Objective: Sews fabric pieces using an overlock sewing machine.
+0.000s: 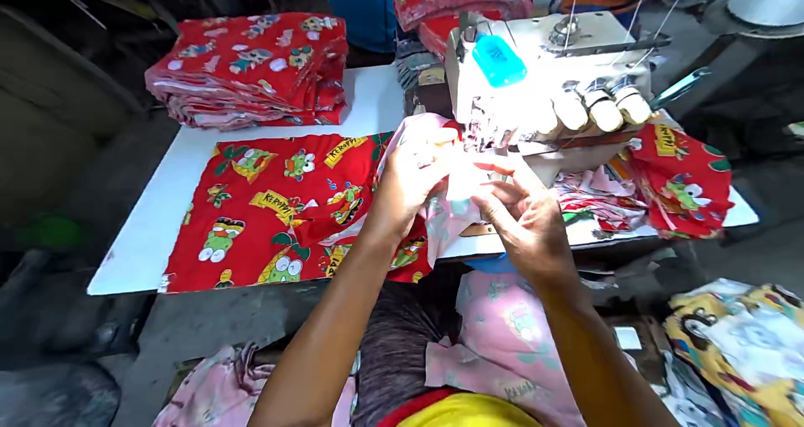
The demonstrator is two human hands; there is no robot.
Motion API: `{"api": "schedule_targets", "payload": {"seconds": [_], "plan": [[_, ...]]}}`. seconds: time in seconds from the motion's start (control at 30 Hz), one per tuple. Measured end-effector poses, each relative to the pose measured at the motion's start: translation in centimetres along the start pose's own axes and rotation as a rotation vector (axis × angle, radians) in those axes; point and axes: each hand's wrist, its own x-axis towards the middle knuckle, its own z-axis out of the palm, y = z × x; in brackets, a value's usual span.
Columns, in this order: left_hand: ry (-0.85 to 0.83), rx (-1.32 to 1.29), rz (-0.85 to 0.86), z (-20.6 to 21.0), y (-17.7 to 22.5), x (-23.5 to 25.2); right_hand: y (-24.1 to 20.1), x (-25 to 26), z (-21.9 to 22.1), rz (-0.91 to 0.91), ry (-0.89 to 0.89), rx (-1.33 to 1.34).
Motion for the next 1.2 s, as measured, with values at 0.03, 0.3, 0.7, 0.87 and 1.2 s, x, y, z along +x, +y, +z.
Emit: {"api": "schedule_targets", "payload": {"seconds": [0.03, 0.3, 0.7, 0.87, 1.2], "plan": [[-0.001, -0.065, 0.0, 0.2, 0.3, 0.2, 0.3, 0.1, 0.2, 0.041, 0.04, 0.042], [0.046, -0.179, -0.076, -0.1, 1.6, -0.7, 1.9, 0.5, 0.3, 0.052, 0.096, 0.068], [0.012, 0.037, -0.137, 0.1, 2.1, -0.5, 1.0, 0.0, -0.1, 0.152, 0.032, 0.229], [0.002, 0.074, -0.143, -0.2, 1.8, -0.6, 1.1, -0.3, 0.2, 0.172, 0.026, 0.223], [0.037, 0.605, 0.215, -1.0, -0.1, -0.5, 1.0, -0.8, 1.4, -0.033, 0.067, -0.176]]}}
